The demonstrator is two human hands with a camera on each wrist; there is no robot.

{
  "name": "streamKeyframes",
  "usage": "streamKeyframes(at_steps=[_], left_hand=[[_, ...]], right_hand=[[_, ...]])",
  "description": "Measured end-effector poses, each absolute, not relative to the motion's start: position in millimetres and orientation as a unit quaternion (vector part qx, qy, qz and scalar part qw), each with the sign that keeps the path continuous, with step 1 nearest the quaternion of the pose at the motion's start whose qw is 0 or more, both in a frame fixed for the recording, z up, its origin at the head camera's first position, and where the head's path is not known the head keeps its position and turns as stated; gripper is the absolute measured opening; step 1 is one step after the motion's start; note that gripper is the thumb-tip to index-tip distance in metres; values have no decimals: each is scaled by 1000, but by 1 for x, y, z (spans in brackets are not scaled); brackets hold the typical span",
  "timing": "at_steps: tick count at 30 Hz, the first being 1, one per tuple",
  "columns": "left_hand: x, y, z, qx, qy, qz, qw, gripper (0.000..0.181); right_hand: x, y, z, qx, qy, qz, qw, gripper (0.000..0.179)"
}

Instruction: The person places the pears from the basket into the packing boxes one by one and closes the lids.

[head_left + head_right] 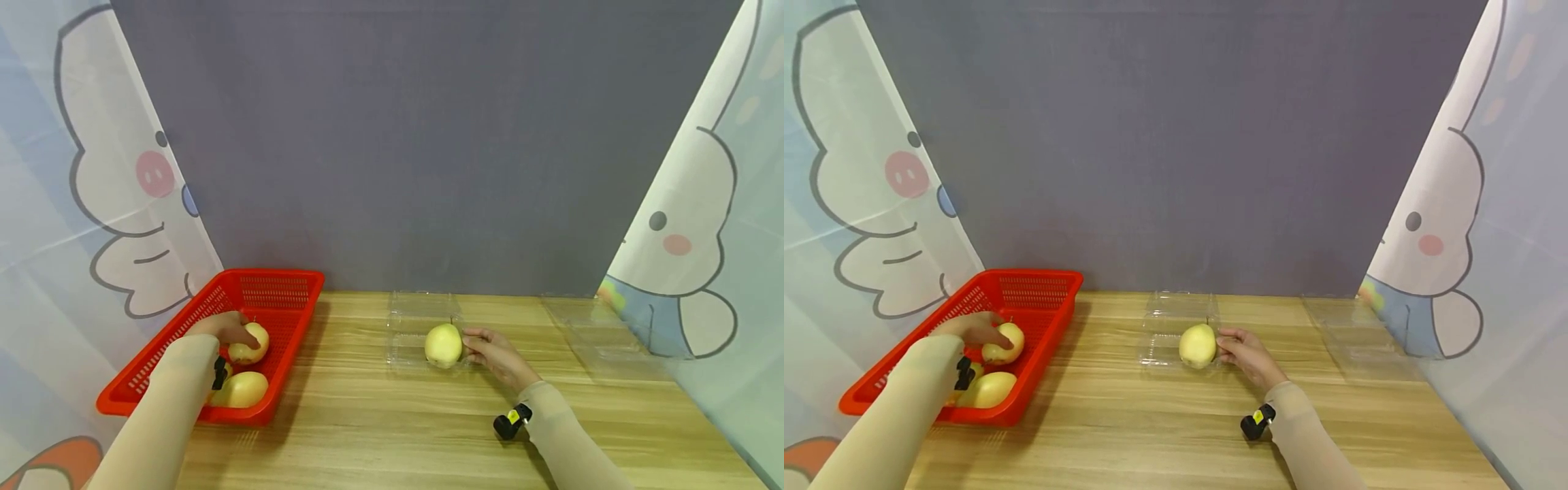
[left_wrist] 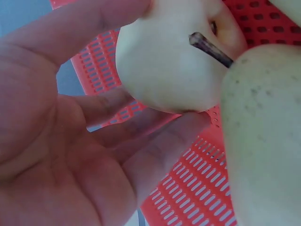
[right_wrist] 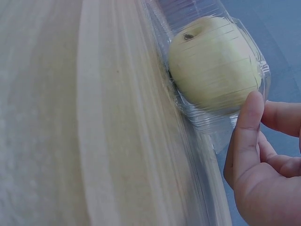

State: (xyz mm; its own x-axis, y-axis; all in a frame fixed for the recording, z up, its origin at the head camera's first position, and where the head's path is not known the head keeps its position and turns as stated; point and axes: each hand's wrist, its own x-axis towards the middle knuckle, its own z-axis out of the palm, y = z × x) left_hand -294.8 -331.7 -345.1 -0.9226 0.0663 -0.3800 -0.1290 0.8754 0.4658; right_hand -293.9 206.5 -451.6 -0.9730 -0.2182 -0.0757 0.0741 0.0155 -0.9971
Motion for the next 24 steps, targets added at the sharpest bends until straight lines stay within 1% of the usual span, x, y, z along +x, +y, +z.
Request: streamKeyframes(at_steps=[5, 11, 17, 24], left_hand=[[-296, -330, -347, -20, 940, 266, 213, 77], [-301, -329, -347, -54, 936, 274, 213, 76], [-305, -330, -349, -65, 933, 274, 226, 81], [-306, -331, -352, -57, 940, 257, 217, 86]], right_hand=[[-295, 206, -452, -49, 702, -703, 106, 50], [-294, 206, -451, -56, 699, -705, 104, 52], [-294, 206, -450, -59, 701, -703, 106, 52], [-294, 205, -451, -58, 700, -704, 103, 51]])
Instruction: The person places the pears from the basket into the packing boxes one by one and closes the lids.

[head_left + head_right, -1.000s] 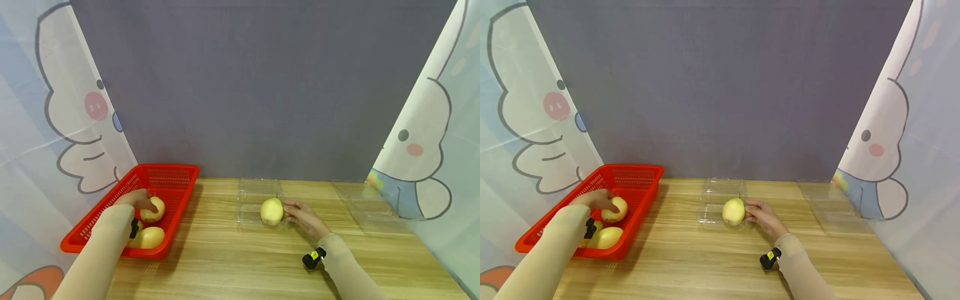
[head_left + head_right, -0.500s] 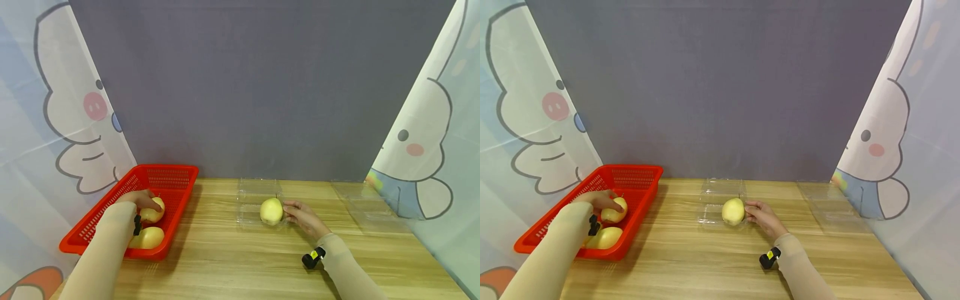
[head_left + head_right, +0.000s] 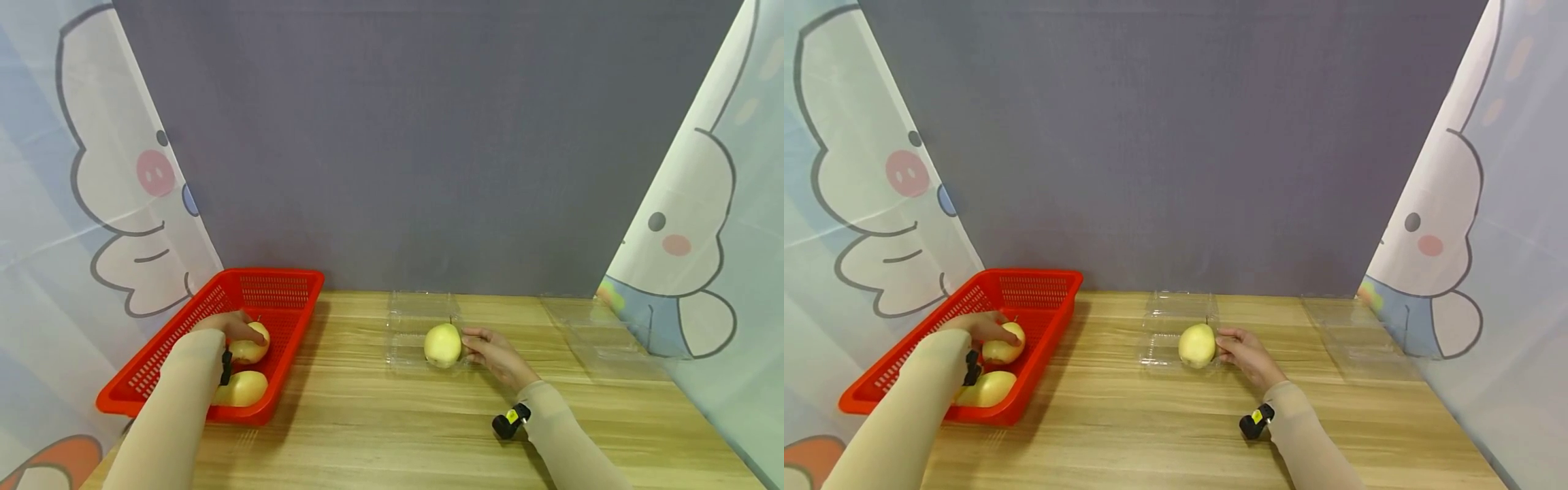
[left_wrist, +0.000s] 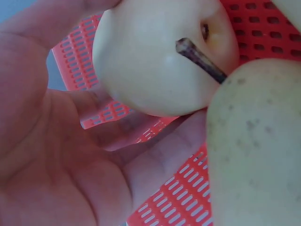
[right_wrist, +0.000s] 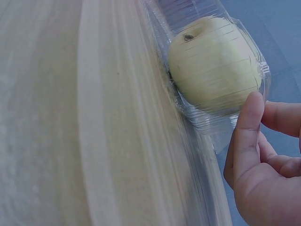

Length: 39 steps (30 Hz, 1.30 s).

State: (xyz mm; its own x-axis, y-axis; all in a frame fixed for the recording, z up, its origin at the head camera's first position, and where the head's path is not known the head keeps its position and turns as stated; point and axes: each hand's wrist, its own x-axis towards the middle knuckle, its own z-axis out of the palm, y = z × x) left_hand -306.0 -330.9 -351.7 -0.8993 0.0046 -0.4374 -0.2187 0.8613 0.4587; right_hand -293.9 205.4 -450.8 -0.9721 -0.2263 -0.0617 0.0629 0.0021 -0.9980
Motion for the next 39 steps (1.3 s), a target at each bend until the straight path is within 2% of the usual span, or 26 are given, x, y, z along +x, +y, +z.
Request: streamKeyframes(at_steps=[13, 22, 28, 39], left_hand=[[-308, -331, -354, -71, 929, 303, 200, 77], [-308, -328, -354, -52, 921, 330, 199, 72], [-304, -323, -350, -23, 934, 306, 181, 62], [-300, -318, -344, 2, 931, 319, 178, 63]], right_hand=[[-297, 206, -452, -59, 698, -707, 101, 51], [-296, 206, -451, -58, 699, -705, 105, 51], [-295, 205, -452, -57, 702, -702, 105, 51], [-294, 205, -451, -54, 702, -702, 104, 51]])
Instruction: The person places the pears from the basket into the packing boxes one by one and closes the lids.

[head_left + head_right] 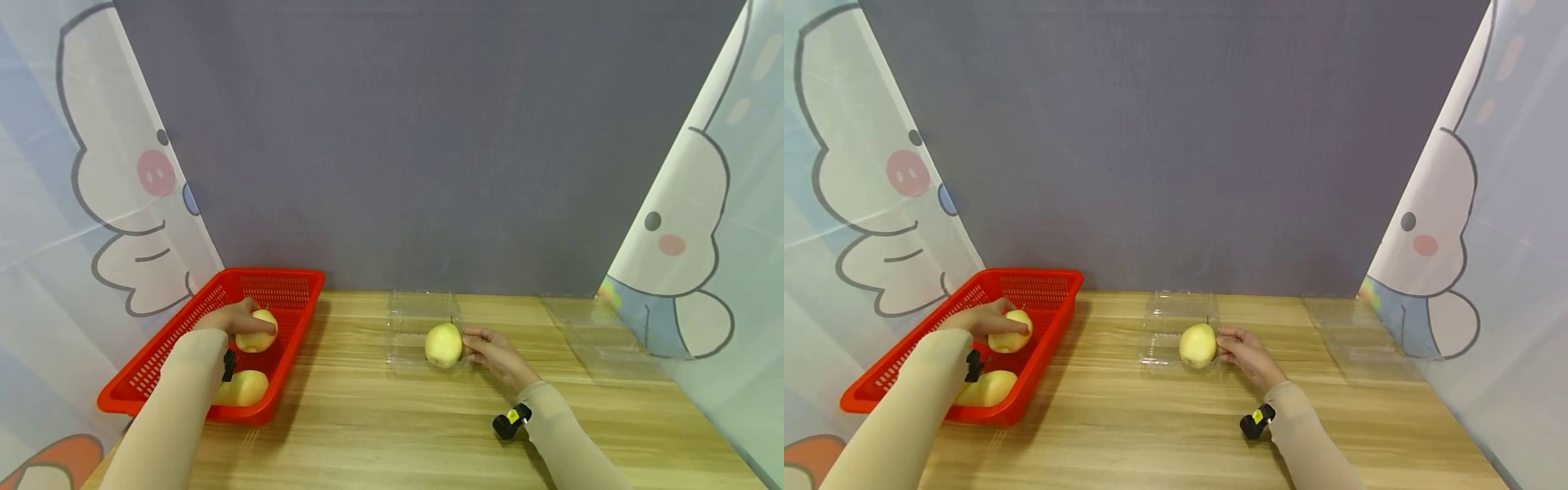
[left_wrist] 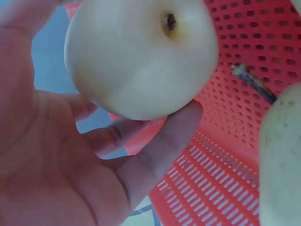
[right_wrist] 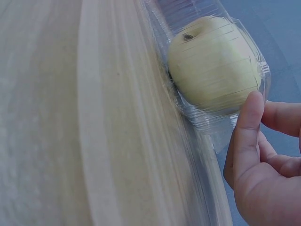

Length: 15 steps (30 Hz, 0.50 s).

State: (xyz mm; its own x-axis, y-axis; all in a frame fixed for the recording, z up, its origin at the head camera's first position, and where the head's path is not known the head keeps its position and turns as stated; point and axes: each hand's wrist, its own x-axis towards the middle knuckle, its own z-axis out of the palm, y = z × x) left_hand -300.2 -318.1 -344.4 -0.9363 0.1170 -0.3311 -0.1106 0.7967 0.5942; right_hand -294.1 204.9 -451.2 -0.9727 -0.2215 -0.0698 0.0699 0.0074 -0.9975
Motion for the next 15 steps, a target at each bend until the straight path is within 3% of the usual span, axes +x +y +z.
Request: streamKeyframes(at_steps=[15], left_hand=[[-293, -311, -328, 41, 956, 264, 120, 64]], right_hand=[[-292, 204, -449, -60, 694, -710, 108, 52]])
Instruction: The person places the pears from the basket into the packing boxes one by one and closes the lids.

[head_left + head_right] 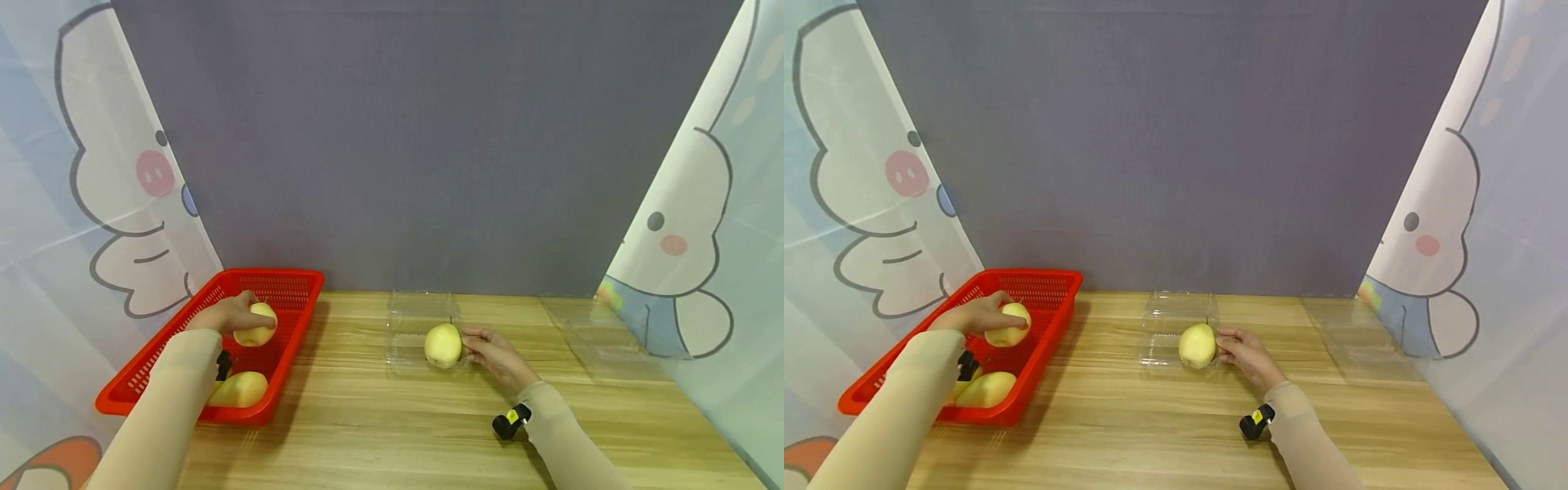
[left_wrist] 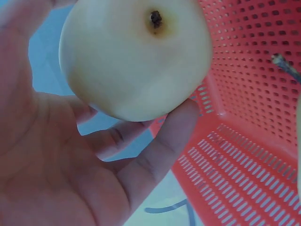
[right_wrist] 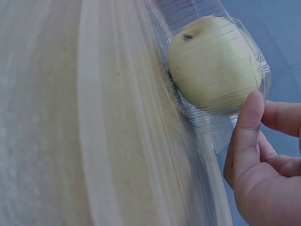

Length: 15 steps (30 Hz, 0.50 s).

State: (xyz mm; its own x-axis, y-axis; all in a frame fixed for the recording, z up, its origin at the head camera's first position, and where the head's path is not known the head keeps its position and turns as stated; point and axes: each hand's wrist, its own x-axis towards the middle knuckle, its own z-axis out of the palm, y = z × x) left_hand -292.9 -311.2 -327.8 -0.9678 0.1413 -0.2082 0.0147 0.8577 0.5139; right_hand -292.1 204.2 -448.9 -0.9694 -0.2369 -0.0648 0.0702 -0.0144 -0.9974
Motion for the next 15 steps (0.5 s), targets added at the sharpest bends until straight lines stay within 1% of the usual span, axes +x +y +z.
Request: streamKeyframes(at_steps=[7, 15], left_hand=[[-285, -304, -315, 48, 970, 222, 87, 66], [-285, -300, -309, 49, 973, 209, 85, 72]], right_hand=[[-292, 204, -450, -60, 692, -712, 105, 51], [-292, 204, -451, -57, 695, -709, 103, 51]])
